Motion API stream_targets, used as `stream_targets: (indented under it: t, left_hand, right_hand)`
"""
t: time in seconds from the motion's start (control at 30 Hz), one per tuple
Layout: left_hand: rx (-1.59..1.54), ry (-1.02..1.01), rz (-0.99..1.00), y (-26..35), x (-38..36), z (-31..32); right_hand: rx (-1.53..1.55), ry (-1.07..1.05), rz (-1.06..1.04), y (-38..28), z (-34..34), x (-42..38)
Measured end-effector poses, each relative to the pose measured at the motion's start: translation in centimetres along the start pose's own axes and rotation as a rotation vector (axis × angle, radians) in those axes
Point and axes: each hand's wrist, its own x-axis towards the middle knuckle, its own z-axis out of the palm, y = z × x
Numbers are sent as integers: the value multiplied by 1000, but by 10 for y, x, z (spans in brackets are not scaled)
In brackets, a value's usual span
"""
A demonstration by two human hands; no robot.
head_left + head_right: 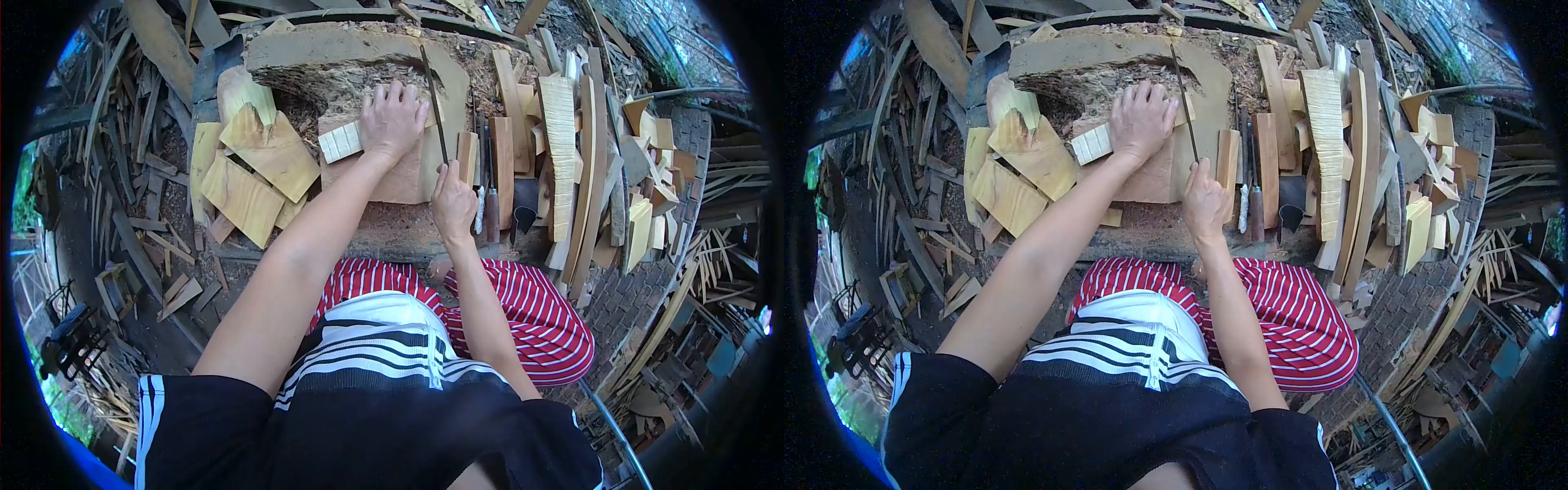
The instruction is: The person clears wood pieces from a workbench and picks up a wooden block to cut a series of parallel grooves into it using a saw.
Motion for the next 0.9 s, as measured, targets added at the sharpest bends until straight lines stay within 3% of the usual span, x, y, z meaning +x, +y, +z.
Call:
stream_targets:
  t: [0.33, 0.43, 0.57, 0.63, 0.9]
  left_hand:
    - [-15, 6, 21, 0, -1, -1]
    - [-17, -9, 18, 1, 0, -3]
    - [-1, -6, 19, 1, 0, -4]
    - [-9, -16, 21, 0, 0, -4]
    - [-12, -25, -8, 1, 0, 1]
  right_hand:
    - [11, 23, -30, -10, 5, 34]
    - [11, 121, -81, -5, 11, 32]
    - [79, 72, -8, 6, -1, -15]
    - [75, -99, 102, 6, -14, -26]
    - [81, -42, 16, 1, -7, 6]
